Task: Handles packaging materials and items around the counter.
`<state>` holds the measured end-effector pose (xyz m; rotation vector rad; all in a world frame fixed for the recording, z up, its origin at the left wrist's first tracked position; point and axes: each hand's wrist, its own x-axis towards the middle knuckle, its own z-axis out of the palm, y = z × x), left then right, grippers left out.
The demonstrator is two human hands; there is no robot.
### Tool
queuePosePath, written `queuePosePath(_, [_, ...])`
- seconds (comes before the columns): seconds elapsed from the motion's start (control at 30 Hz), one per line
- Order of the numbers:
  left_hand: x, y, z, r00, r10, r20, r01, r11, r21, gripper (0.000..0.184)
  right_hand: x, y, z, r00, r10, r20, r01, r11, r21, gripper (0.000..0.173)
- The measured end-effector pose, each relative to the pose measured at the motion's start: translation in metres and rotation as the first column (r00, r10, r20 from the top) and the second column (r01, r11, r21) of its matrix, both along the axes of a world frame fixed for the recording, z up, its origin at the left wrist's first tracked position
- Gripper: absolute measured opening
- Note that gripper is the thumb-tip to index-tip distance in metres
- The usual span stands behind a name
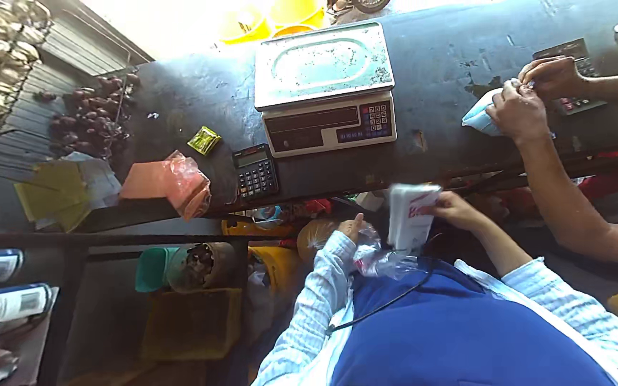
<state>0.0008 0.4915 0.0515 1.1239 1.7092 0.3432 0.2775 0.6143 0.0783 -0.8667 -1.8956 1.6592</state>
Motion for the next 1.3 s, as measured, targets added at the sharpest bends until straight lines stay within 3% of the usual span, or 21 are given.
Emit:
queuePosePath(0.07, [-0.034, 0.010, -0.030, 0.884, -0.358, -0.300, 0.258, 0.909, -0.327, 0.049, 0.005, 0.018, 0.009, 0.945, -0.302, -0.128, 0.275, 0.942, -0.194, 0.018])
queuePosePath(0.13, [-0.045, 0.017, -0.068, 0.771, -0.475, -0.424, 0.264, 0.844, -0.466, 0.045, -0.002, 0.047, 0.018, 0.844, -0.513, -0.154, 0.445, 0.832, -0.331, 0.026])
queuePosePath(0.17, [-0.045, 0.022, -0.084, 0.766, -0.475, -0.434, 0.267, 0.848, -0.458, 0.047, -0.011, 0.063, 0.019, 0.793, -0.590, -0.151, 0.513, 0.781, -0.357, 0.029])
queuePosePath(0.23, [-0.042, 0.031, -0.112, 0.871, -0.375, -0.316, 0.263, 0.901, -0.345, 0.050, -0.031, 0.093, 0.010, 0.718, -0.688, -0.108, 0.629, 0.707, -0.325, 0.033])
queuePosePath(0.3, [-0.035, 0.036, -0.135, 0.996, -0.068, 0.050, 0.078, 0.972, -0.223, 0.069, -0.045, 0.112, -0.013, 0.686, -0.727, -0.044, 0.705, 0.678, -0.206, 0.036])
queuePosePath(0.33, [-0.031, 0.039, -0.149, 0.971, 0.092, 0.222, -0.048, 0.979, -0.198, 0.075, -0.047, 0.119, -0.025, 0.673, -0.740, -0.017, 0.728, 0.665, -0.168, 0.037])
queuePosePath(0.4, [-0.021, 0.047, -0.152, 0.871, 0.278, 0.406, -0.216, 0.957, -0.193, 0.070, -0.043, 0.125, -0.036, 0.646, -0.763, 0.006, 0.758, 0.640, -0.126, 0.035])
queuePosePath(0.53, [0.015, 0.070, -0.062, 0.728, 0.600, 0.331, -0.458, 0.785, -0.416, 0.052, -0.035, 0.122, -0.039, 0.642, -0.767, -0.001, 0.756, 0.633, -0.170, 0.035])
queuePosePath(0.63, [0.006, 0.072, -0.104, 0.653, 0.592, 0.472, -0.514, 0.804, -0.298, 0.052, -0.033, 0.123, -0.041, 0.642, -0.767, -0.020, 0.752, 0.634, -0.180, 0.035])
queuePosePath(0.7, [0.004, 0.080, -0.138, 0.571, 0.645, 0.508, -0.603, 0.749, -0.273, 0.049, -0.033, 0.123, -0.043, 0.636, -0.772, -0.024, 0.759, 0.630, -0.161, 0.036])
queuePosePath(0.8, [-0.001, 0.084, -0.164, 0.535, 0.657, 0.531, -0.628, 0.730, -0.269, 0.055, -0.035, 0.123, -0.043, 0.629, -0.778, -0.007, 0.768, 0.622, -0.155, 0.036])
queuePosePath(0.97, [-0.018, 0.087, -0.153, 0.663, 0.599, 0.449, -0.494, 0.801, -0.339, 0.047, -0.033, 0.123, -0.043, 0.628, -0.778, 0.013, 0.768, 0.616, -0.173, 0.035])
queuePosePath(1.1, [-0.029, 0.088, -0.170, 0.737, 0.519, 0.432, -0.415, 0.853, -0.317, 0.045, -0.033, 0.125, -0.044, 0.633, -0.774, 0.006, 0.763, 0.623, -0.174, 0.033])
queuePosePath(1.3, [-0.037, 0.085, -0.155, 0.745, 0.520, 0.418, -0.403, 0.850, -0.338, 0.042, -0.033, 0.125, -0.042, 0.634, -0.774, -0.001, 0.763, 0.625, -0.165, 0.032])
